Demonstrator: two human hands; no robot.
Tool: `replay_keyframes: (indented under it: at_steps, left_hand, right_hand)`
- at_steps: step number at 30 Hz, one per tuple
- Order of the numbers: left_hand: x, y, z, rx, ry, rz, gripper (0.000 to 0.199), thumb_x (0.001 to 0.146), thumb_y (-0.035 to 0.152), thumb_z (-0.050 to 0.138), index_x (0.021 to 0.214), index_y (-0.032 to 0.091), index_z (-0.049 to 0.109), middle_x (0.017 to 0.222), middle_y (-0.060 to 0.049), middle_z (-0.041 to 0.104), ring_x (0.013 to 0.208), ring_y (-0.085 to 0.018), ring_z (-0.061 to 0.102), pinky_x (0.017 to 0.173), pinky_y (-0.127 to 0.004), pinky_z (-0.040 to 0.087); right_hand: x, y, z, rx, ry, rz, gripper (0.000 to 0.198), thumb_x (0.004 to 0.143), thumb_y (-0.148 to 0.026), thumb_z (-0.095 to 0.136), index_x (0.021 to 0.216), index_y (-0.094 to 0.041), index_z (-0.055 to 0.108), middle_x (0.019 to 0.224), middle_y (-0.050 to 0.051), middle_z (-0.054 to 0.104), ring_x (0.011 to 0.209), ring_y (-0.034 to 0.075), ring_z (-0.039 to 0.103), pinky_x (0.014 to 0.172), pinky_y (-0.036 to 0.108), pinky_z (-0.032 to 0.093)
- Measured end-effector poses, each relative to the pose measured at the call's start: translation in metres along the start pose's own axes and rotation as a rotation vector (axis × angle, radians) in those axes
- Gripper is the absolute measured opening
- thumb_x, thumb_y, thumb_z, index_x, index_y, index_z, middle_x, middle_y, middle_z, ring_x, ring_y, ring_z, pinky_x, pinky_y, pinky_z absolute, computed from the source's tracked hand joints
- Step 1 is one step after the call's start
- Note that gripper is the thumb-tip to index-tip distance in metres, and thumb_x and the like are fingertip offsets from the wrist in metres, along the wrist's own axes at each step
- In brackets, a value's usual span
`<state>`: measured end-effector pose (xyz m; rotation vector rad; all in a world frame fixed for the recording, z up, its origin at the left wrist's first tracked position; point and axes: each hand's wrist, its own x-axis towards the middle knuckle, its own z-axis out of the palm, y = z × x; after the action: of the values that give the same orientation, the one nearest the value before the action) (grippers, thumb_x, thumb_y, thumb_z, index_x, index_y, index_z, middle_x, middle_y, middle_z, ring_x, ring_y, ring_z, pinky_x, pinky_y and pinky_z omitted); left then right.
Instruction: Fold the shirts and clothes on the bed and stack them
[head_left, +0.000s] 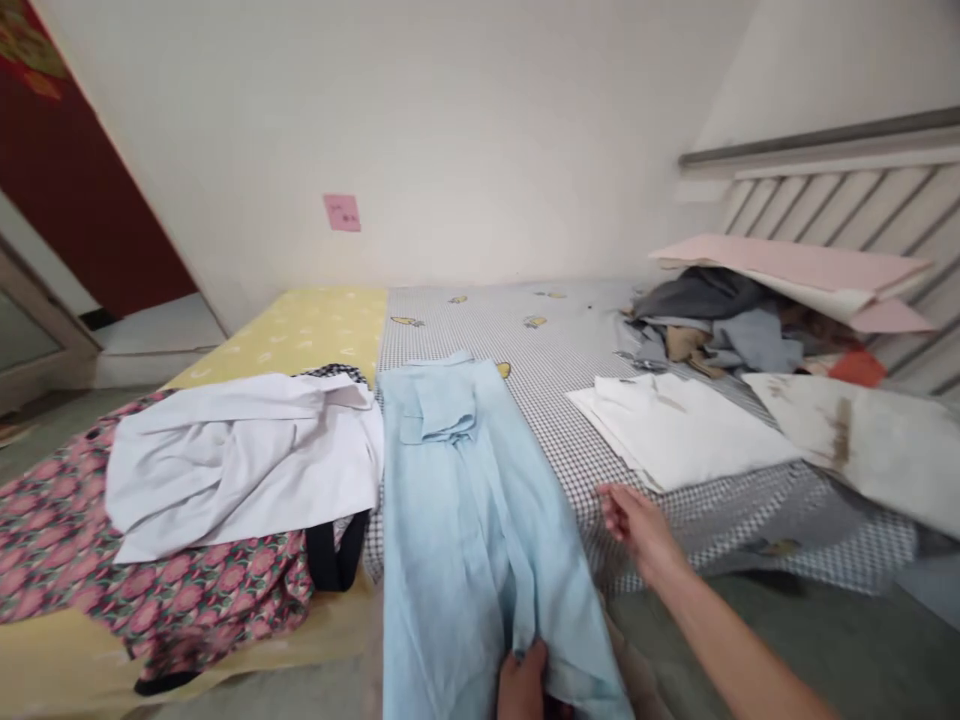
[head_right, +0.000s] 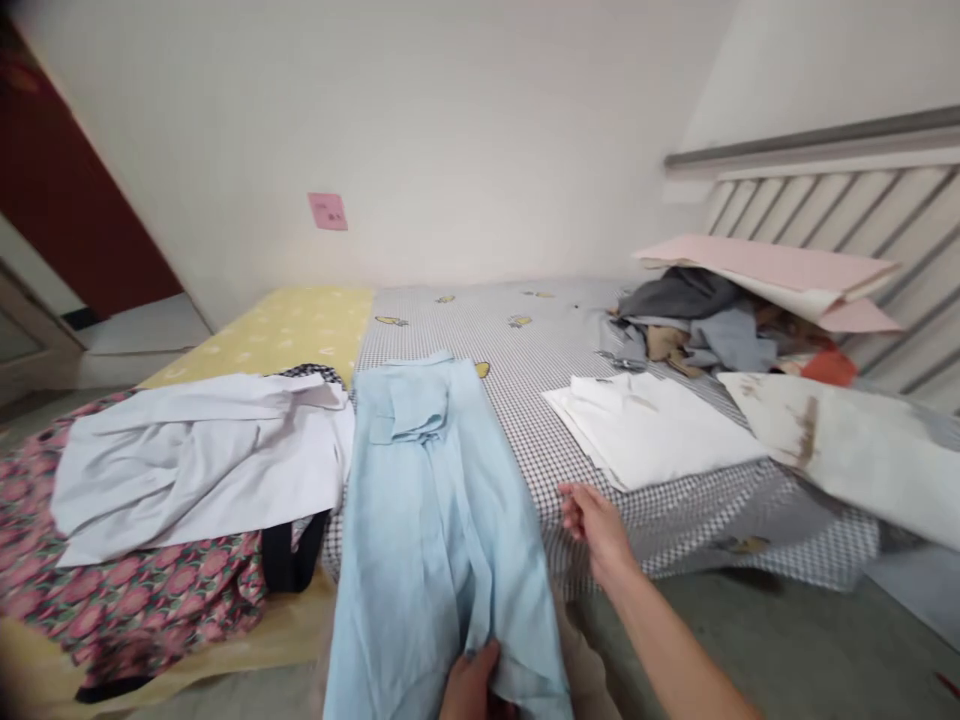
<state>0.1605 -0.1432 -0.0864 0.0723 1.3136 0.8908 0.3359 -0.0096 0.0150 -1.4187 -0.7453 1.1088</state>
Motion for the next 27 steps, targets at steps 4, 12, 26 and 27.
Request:
replay_keyframes:
  at_steps: [4,12,26,27]
  left_hand:
    - [-0.01,0.007,0.005,-0.085,0.001,-0.004,0.026,0.076,0.034,0.076,0.09,0.019,0.06,0.071,0.002,0.062,0.064,-0.015,0.058,0.055,-0.025,0.039]
    - [-0.031,0.008,0.008,0.053,-0.21,0.107,0.056,0.049,0.058,0.091,0.073,0.018,0.059,0.057,0.005,0.053,0.053,-0.011,0.046,0.053,-0.026,0.035]
    - [-0.042,0.017,0.015,0.192,-0.216,0.139,0.068,0.043,0.073,0.086,0.073,0.018,0.059,0.055,0.004,0.054,0.049,-0.01,0.044,0.051,-0.026,0.032]
    - [-0.041,0.017,0.014,0.196,-0.217,0.133,0.069,0.043,0.073,0.086,0.074,0.018,0.059,0.055,0.004,0.055,0.05,-0.011,0.046,0.052,-0.026,0.033]
  right_hand:
    - [-0.025,0.042,-0.046,0.081,0.078,0.311,0.009,0.071,-0.032,0.068,0.076,-0.025,0.072,0.068,0.002,0.066,0.052,0.013,0.06,0.047,0.023,0.04]
    - [-0.053,0.066,-0.04,0.052,-0.235,0.421,0.036,0.085,-0.06,0.062,0.092,-0.027,0.075,0.099,0.007,0.077,0.088,0.022,0.07,0.078,0.034,0.053]
    - [-0.055,0.058,-0.027,-0.028,-0.418,0.367,0.055,0.064,-0.063,0.084,0.102,-0.024,0.075,0.103,0.005,0.077,0.1,0.027,0.067,0.085,0.037,0.051]
    - [-0.053,0.06,-0.025,-0.041,-0.414,0.366,0.054,0.064,-0.062,0.084,0.1,-0.023,0.075,0.102,0.005,0.078,0.099,0.027,0.067,0.085,0.037,0.051]
